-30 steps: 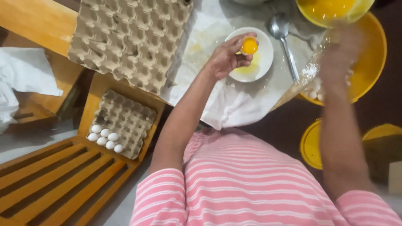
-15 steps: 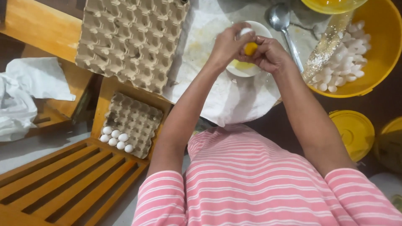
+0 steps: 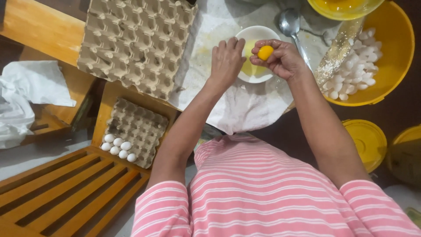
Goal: The person cracks eggs into a small white bowl and separates the yolks from the whites by hand. The yolks are placed into a yellow bowl, while the whites are poured into a metal bowl. The empty eggshells are discarded into a yellow bucket.
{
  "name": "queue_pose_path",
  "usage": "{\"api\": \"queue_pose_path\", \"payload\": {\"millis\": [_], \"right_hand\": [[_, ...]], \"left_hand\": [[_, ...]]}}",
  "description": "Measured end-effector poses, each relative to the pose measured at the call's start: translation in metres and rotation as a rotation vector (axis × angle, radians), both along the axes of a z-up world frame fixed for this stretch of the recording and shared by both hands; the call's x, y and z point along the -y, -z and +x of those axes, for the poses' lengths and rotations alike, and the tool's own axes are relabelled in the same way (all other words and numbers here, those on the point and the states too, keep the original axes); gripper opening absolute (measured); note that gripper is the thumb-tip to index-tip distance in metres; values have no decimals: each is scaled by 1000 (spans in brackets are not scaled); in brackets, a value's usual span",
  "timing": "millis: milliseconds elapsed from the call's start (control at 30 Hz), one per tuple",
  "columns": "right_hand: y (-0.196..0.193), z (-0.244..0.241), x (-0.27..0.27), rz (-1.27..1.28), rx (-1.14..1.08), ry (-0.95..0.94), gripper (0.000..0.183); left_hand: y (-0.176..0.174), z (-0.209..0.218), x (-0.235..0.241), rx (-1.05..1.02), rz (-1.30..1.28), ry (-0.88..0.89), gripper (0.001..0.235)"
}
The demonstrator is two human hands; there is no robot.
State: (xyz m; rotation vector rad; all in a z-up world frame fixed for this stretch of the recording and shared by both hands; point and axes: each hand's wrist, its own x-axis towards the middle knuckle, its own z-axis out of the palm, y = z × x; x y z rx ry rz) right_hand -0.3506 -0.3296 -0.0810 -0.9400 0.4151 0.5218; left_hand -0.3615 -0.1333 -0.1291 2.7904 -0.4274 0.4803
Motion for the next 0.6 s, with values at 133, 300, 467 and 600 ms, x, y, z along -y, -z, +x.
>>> {"api": "queue_pose_path", "payload": {"millis": [133,300,467,600], "right_hand": [[-1,3,-2,-29,-31,9,49],[8,-3,1,8,-16,-21,48],[3,5,2,25,35,-2,48],[11,4,4,31,13,-21,49]], "left_hand": [[0,-4,-4,27,47,31,50],[-2,-11,-3,91,132,5,39],[2,3,-9,172,169,68,30],[-3,-1,-7,74,141,71,27]]}}
